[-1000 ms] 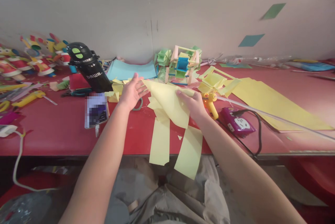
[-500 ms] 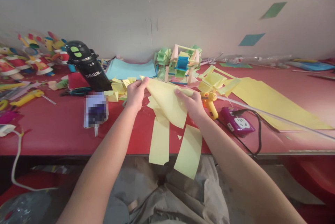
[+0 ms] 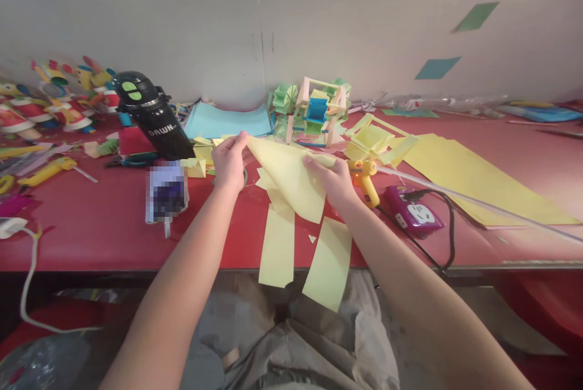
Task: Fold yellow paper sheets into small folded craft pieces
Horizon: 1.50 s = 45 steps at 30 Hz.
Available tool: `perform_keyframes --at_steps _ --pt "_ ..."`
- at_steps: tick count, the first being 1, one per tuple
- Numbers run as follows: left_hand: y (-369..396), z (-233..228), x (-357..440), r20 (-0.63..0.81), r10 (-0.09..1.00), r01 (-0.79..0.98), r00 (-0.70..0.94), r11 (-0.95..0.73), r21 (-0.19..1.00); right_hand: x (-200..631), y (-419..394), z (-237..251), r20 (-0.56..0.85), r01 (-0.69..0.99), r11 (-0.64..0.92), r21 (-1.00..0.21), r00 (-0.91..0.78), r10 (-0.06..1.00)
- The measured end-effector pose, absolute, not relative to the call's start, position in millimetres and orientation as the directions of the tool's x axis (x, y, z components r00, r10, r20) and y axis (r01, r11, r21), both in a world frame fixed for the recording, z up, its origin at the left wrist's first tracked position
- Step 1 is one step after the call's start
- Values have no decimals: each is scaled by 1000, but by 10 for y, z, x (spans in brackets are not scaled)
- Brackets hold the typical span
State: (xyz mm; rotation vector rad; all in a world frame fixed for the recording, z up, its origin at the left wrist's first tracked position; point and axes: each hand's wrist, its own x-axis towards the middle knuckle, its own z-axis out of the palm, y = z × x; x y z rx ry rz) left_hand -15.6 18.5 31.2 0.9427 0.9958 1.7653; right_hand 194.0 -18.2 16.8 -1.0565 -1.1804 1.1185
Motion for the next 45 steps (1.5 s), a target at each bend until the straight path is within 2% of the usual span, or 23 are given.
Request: perform_keyframes --at_steps 5,9,13,23,31,36,45 --pt "190 306 -157 202 921 -315 -332 -310 897 1936 -180 159 139 -89 143 -986 43 989" --pt "161 326 -152 165 971 -343 -174 -217 914 1954 -168 138 160 -105 170 -980 94 983" --pt "119 314 -95 143 989 -282 -22 -144 949 1964 -154 123 189 -105 206 -973 152 970" --pt "138 252 -24 199 946 -180 -256 -249 952 1933 -123 69 207 -68 217 -974 129 970" --pt "178 219 6 187 925 -270 -331 -283 920 1901 -142 76 192 -97 201 -975 103 976" --pt "170 249 -7 140 935 -342 -327 -255 904 1894 -157 98 187 -75 195 -978 102 977" --pt "170 284 -53 138 939 -382 -316 -259 887 1902 -138 74 186 -97 195 -976 98 978"
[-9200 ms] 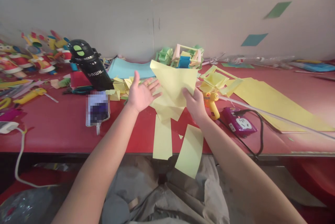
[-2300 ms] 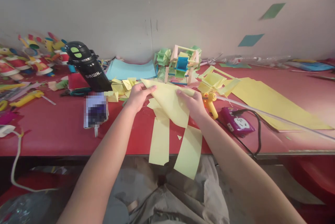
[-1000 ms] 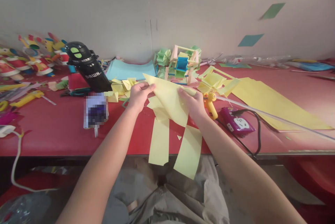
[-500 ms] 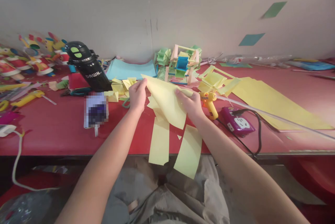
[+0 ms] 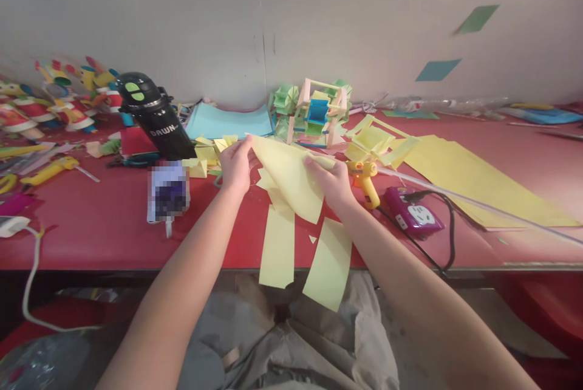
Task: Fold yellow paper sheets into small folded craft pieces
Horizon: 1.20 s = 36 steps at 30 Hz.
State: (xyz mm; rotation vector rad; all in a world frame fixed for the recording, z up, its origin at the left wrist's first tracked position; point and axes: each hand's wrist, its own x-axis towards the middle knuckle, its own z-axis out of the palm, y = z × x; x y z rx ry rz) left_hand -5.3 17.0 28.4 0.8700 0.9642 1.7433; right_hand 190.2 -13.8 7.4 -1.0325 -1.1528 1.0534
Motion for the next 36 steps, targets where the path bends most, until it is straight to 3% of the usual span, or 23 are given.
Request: perform_keyframes --at_steps 6,9,13,20,26,32,36 --pt "167 280 -52 141 942 -382 -304 -256 888 1897 -135 65 188 -65 195 -979 100 977" --pt "134 294 -35 109 986 -401 -123 -150 904 1905 -129 51 215 -90 230 -969 151 965" --pt "76 280 29 79 992 -296 100 -46 954 1921 -109 39 237 -96 266 -959 240 941" --pt "55 235 91 87 996 -230 -26 -91 969 1917 -93 52 252 -78 283 -956 277 927" --pt "18 239 102 120 989 -142 85 -107 984 1922 -96 52 257 -120 307 -944 313 914" --pt "11 206 150 115 993 -106 7 -113 988 1920 -96 55 245 -108 290 -951 308 919" --pt "-37 221 193 128 988 -75 90 -122 990 1941 -73 36 285 -80 330 -940 345 894"
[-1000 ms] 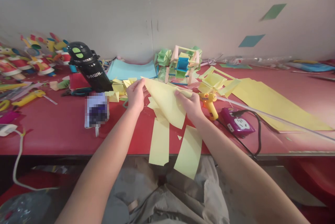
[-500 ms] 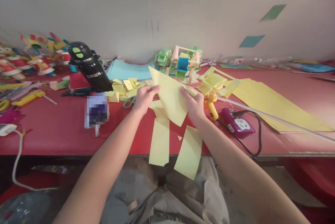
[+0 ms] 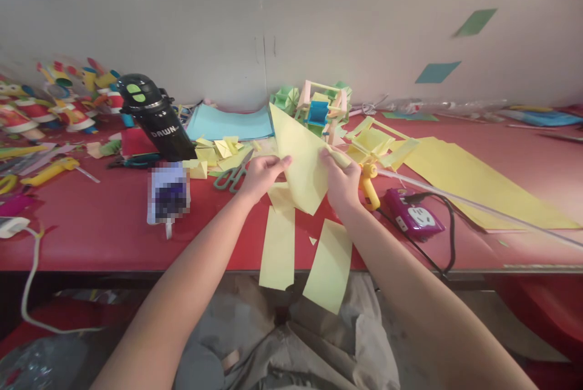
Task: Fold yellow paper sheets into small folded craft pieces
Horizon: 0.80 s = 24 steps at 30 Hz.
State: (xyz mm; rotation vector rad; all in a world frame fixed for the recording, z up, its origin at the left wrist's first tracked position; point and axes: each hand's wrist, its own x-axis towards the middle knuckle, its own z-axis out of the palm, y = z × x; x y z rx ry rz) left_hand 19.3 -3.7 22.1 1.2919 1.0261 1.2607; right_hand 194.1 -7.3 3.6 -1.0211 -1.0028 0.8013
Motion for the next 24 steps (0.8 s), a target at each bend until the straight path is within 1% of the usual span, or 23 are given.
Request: perform_keyframes --at_steps 3,6,9,11,15,18,21,24 --pt "-51 206 213 172 983 1 70 -172 985 1948 -62 31 302 -63 346 -936 364 881" --pt "-43 175 216 158 986 28 50 -160 987 1941 -67 51 303 -62 347 -936 361 882" --pt "-33 150 220 118 975 -20 186 -117 993 1937 -73 73 272 -95 335 -937 400 875" --pt "-24 133 228 108 965 -25 238 -105 994 1938 -68 75 264 -106 338 -935 428 864" --pt "8 83 237 105 980 27 170 -111 993 1938 -54 57 285 -86 352 -932 428 858" --pt "35 62 219 124 976 31 177 -132 991 1938 -59 53 290 -83 359 -930 438 851" --pt "50 93 163 160 969 17 190 -166 986 1948 -74 63 316 -56 375 -925 436 843" --pt "28 159 51 224 963 95 147 -239 966 1965 -76 67 330 -55 376 -925 371 868"
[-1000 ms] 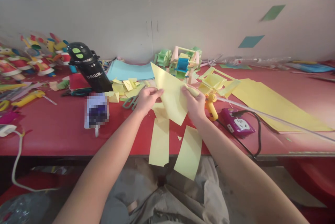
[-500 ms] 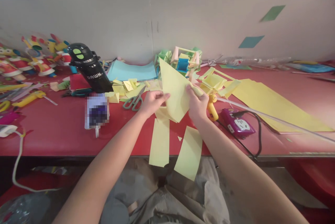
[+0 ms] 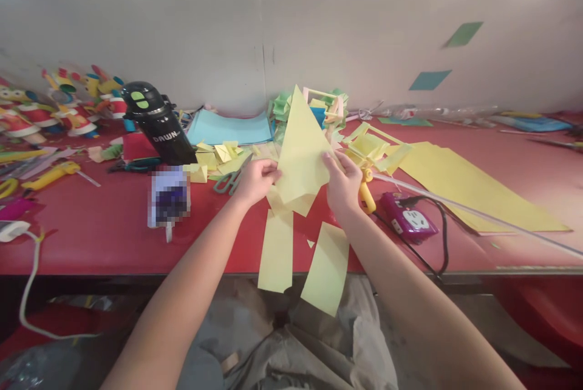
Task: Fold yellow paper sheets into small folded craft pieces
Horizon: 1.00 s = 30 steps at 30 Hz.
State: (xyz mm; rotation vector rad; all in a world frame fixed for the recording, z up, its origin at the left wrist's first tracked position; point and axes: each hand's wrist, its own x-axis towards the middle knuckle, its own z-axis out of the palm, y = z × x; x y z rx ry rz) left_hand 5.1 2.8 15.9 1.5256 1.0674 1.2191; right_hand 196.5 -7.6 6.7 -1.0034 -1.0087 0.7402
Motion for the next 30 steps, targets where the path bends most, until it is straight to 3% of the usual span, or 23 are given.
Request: perform_keyframes --at_steps 4,7,9,10,13,16,19,23,26,30 --pt "-96 239 -194 324 942 267 88 -336 903 1984 -96 80 347 -62 373 -926 252 903" --pt "-242 317 -396 396 917 434 48 -376 818 1981 -187 197 545 146 526 -838 246 801" --pt "-346 403 -492 420 904 550 82 -392 737 1952 -280 352 761 408 665 -625 129 636" --pt "-396 457 -521 430 898 607 93 -394 690 1923 -326 444 823 506 720 -476 -32 567" --pt "-538 641 -519 451 876 741 171 -416 527 1775 -418 716 745 574 813 -98 -499 442" --pt "-650 800 -447 492 838 776 237 -468 424 1597 -412 897 621 591 805 51 -650 438" --pt "-714 891 -407 523 791 801 316 -518 300 1494 -367 993 524 585 807 79 -713 466" --pt "-724 916 -448 567 743 810 355 -547 209 1487 -344 1076 495 512 854 95 -769 406" --pt "-689 896 -513 600 706 788 376 -585 194 1519 -331 1106 479 507 856 100 -779 405" --pt "-606 868 -674 616 703 775 356 -591 226 1629 -258 1102 419 551 834 38 -766 487"
